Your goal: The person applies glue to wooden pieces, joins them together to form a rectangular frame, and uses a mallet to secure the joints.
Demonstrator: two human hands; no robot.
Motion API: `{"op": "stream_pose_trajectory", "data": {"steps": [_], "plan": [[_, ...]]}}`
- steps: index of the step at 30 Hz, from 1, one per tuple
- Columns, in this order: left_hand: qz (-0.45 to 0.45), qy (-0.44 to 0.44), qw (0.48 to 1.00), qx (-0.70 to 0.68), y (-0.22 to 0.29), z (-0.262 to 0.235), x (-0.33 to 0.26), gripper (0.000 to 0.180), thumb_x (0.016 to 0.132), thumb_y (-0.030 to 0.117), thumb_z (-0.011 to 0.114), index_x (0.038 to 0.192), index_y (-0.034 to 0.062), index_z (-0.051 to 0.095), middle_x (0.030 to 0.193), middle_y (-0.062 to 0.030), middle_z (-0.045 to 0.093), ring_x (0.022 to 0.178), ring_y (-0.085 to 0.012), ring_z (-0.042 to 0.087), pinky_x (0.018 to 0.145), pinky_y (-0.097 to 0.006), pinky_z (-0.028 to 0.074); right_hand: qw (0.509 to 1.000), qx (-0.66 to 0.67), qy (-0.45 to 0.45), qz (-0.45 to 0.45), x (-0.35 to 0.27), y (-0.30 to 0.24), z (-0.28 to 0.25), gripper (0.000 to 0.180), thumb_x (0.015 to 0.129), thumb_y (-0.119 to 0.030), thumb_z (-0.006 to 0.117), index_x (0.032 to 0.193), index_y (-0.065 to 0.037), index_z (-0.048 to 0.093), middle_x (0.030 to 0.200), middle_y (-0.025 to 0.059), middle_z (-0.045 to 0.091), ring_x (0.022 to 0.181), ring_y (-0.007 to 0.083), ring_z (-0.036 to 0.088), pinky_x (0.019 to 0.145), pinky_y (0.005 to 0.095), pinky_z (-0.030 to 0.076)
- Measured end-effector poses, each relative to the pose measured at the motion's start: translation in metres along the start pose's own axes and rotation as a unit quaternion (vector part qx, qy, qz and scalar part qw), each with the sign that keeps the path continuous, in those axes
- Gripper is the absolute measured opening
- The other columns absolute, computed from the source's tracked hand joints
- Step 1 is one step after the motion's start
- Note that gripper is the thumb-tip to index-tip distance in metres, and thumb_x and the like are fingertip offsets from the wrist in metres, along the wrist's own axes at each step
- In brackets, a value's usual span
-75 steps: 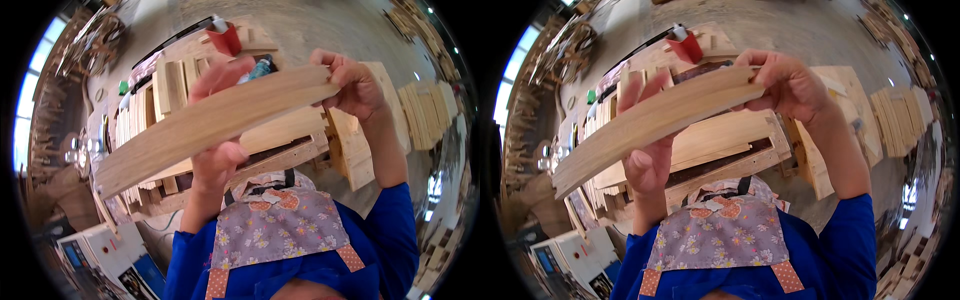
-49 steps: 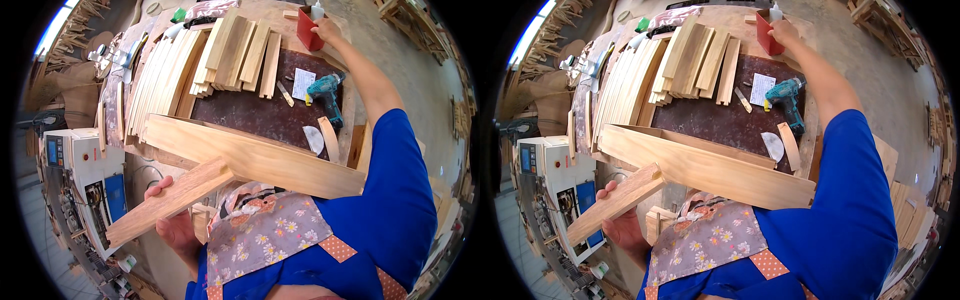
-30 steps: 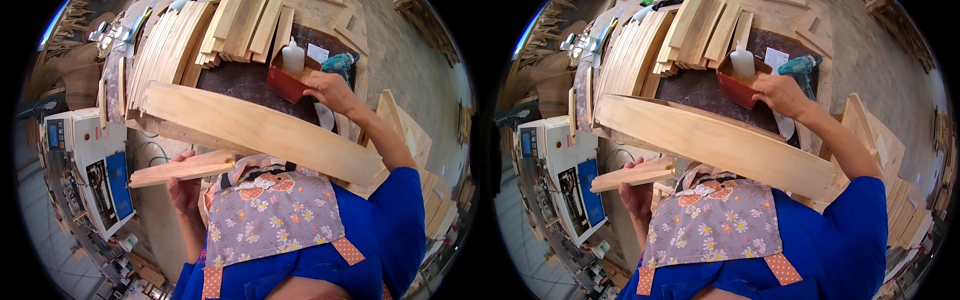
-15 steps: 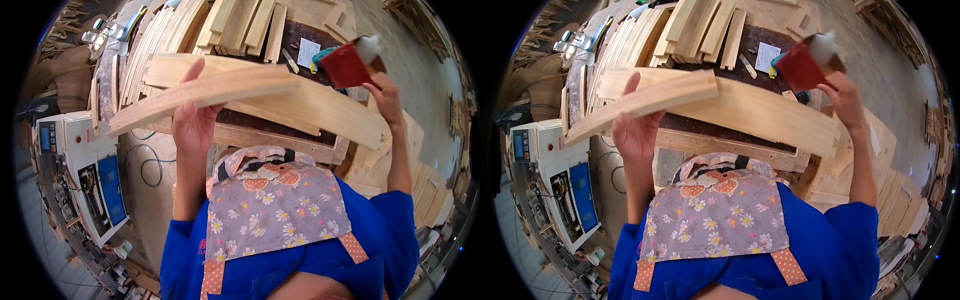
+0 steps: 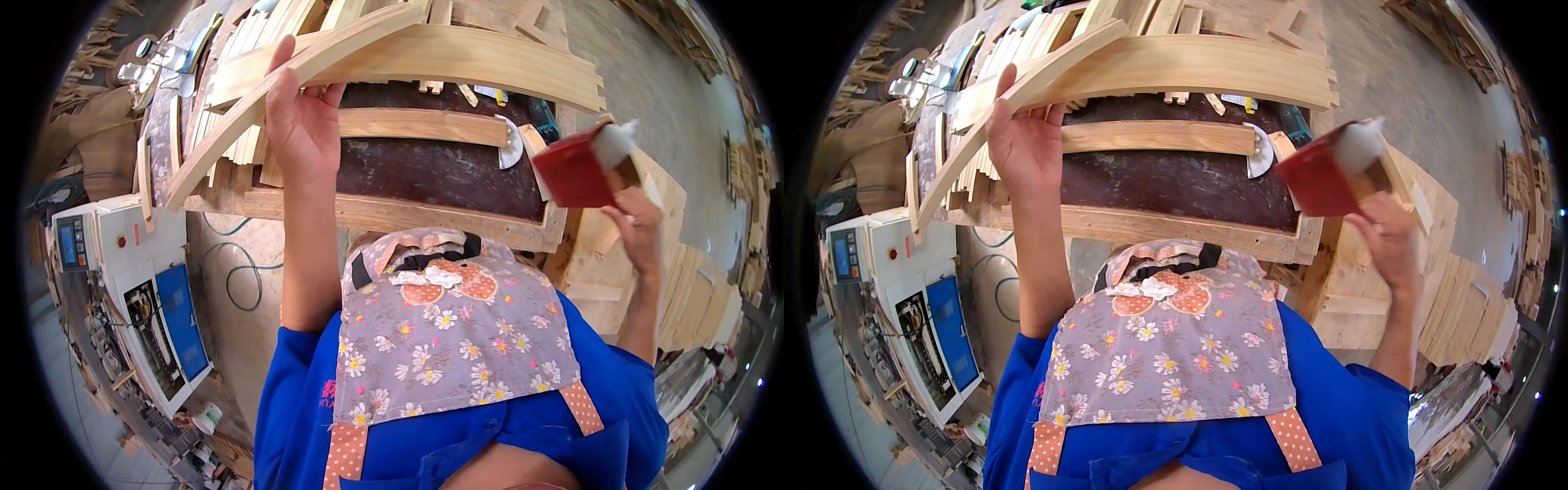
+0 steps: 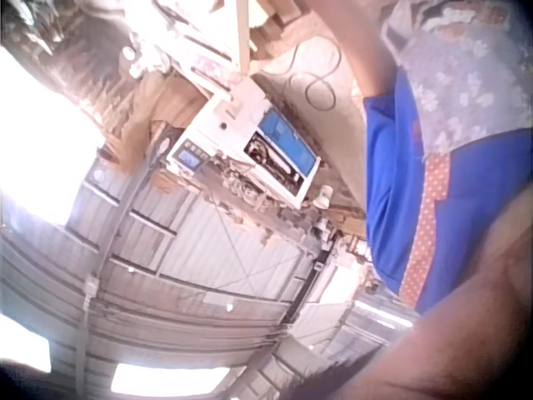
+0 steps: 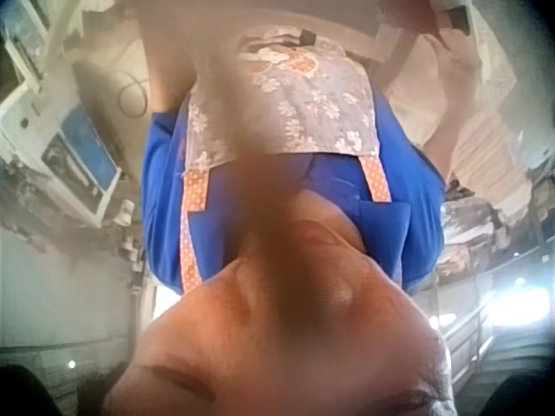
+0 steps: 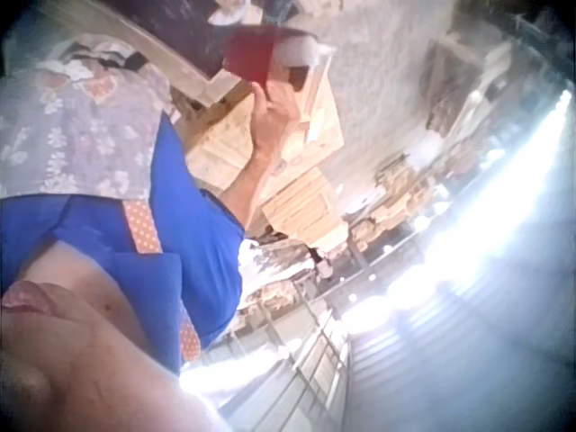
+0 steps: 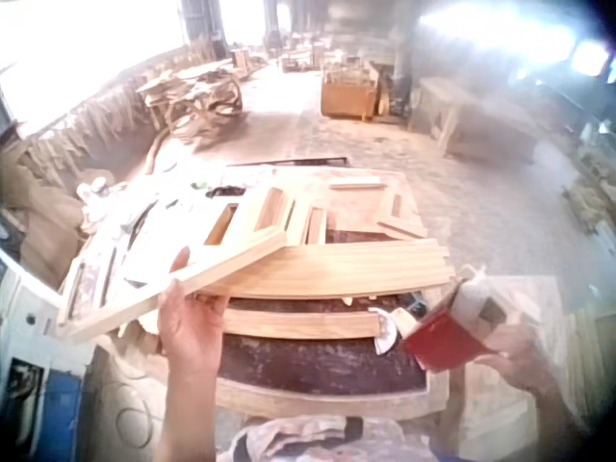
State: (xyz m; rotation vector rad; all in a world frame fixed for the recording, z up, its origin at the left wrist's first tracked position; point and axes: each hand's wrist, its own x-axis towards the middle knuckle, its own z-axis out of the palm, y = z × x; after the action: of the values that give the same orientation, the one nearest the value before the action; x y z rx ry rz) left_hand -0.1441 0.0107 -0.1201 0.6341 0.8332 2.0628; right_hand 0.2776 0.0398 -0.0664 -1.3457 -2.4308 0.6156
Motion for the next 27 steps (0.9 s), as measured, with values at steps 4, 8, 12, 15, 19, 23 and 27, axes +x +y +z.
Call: {"op": "stream_pose_trajectory", "data": {"steps": [4, 8, 12, 15, 19, 23, 27], "plan": [[-0.014, -0.020, 1.000, 0.017, -0.004, 0.004, -0.010, 0.058, 0.088, 0.037, 0.057, 0.135, 0.0059, 0.042, 0.123, -0.0148, 0.055, 0.114, -0.0236, 0.054, 0.098, -0.044, 0.046, 0.990, 0.040, -0.134, -0.033, -0.001, -0.005, 0.048, 0.017, 0.078, -0.014, 0.069, 0.079, 0.000, 0.060, 0.075, 0.0128, 0.056, 0.072, 0.0303, 0.057, 0.064, 0.0370, 0.046], [-0.035, -0.061, 0.997, -0.019, -0.006, 0.011, -0.016, 0.062, 0.089, 0.040, 0.055, 0.138, 0.0065, 0.038, 0.126, -0.0153, 0.052, 0.118, -0.0250, 0.050, 0.104, -0.049, 0.040, 0.977, 0.033, -0.163, -0.132, 0.008, -0.005, 0.101, 0.016, 0.078, -0.015, 0.067, 0.078, -0.003, 0.057, 0.077, 0.0113, 0.053, 0.073, 0.0306, 0.058, 0.063, 0.0384, 0.047], [-0.054, -0.068, 0.996, -0.007, 0.003, 0.007, -0.030, 0.066, 0.089, 0.043, 0.054, 0.140, 0.0064, 0.035, 0.130, -0.0155, 0.048, 0.123, -0.0265, 0.045, 0.107, -0.052, 0.034, 0.978, 0.010, -0.124, -0.167, 0.022, -0.008, 0.128, 0.017, 0.078, -0.015, 0.067, 0.076, -0.004, 0.054, 0.077, 0.0091, 0.052, 0.073, 0.0297, 0.058, 0.062, 0.0384, 0.048], [-0.028, 0.015, 0.999, 0.012, 0.013, -0.005, -0.069, 0.066, 0.089, 0.043, 0.055, 0.139, 0.0035, 0.036, 0.129, -0.0157, 0.050, 0.122, -0.0260, 0.046, 0.105, -0.045, 0.037, 0.976, -0.008, -0.126, -0.176, 0.036, -0.016, 0.133, 0.016, 0.079, -0.015, 0.066, 0.076, -0.005, 0.054, 0.076, 0.0082, 0.052, 0.073, 0.0291, 0.058, 0.062, 0.0383, 0.048], [-0.054, 0.105, 0.993, -0.031, 0.011, -0.035, -0.135, 0.063, 0.089, 0.036, 0.058, 0.134, -0.0038, 0.039, 0.127, -0.0153, 0.052, 0.111, -0.0212, 0.055, 0.092, -0.034, 0.048, 0.969, 0.026, -0.149, -0.195, 0.051, -0.027, 0.134, 0.011, 0.082, -0.018, 0.063, 0.080, -0.007, 0.060, 0.079, 0.0076, 0.056, 0.077, 0.0271, 0.060, 0.063, 0.0390, 0.048], [-0.097, 0.180, 0.977, -0.059, -0.002, -0.022, -0.179, 0.061, 0.089, 0.037, 0.059, 0.129, -0.0067, 0.043, 0.121, -0.0133, 0.055, 0.103, -0.0184, 0.059, 0.092, -0.032, 0.051, 0.970, 0.024, -0.136, -0.200, 0.075, -0.032, 0.129, 0.012, 0.082, -0.019, 0.060, 0.086, -0.008, 0.065, 0.087, 0.0074, 0.062, 0.082, 0.0251, 0.063, 0.065, 0.0384, 0.049], [-0.135, 0.231, 0.959, -0.093, -0.019, -0.014, -0.204, 0.060, 0.088, 0.036, 0.061, 0.128, -0.0059, 0.046, 0.117, -0.0107, 0.058, 0.107, -0.0181, 0.058, 0.097, -0.033, 0.050, 0.913, -0.165, -0.214, -0.307, 0.098, -0.045, 0.138, 0.012, 0.072, -0.009, 0.059, 0.077, -0.004, 0.068, 0.076, 0.0127, 0.065, 0.073, 0.0292, 0.065, 0.062, 0.0371, 0.051]]}}
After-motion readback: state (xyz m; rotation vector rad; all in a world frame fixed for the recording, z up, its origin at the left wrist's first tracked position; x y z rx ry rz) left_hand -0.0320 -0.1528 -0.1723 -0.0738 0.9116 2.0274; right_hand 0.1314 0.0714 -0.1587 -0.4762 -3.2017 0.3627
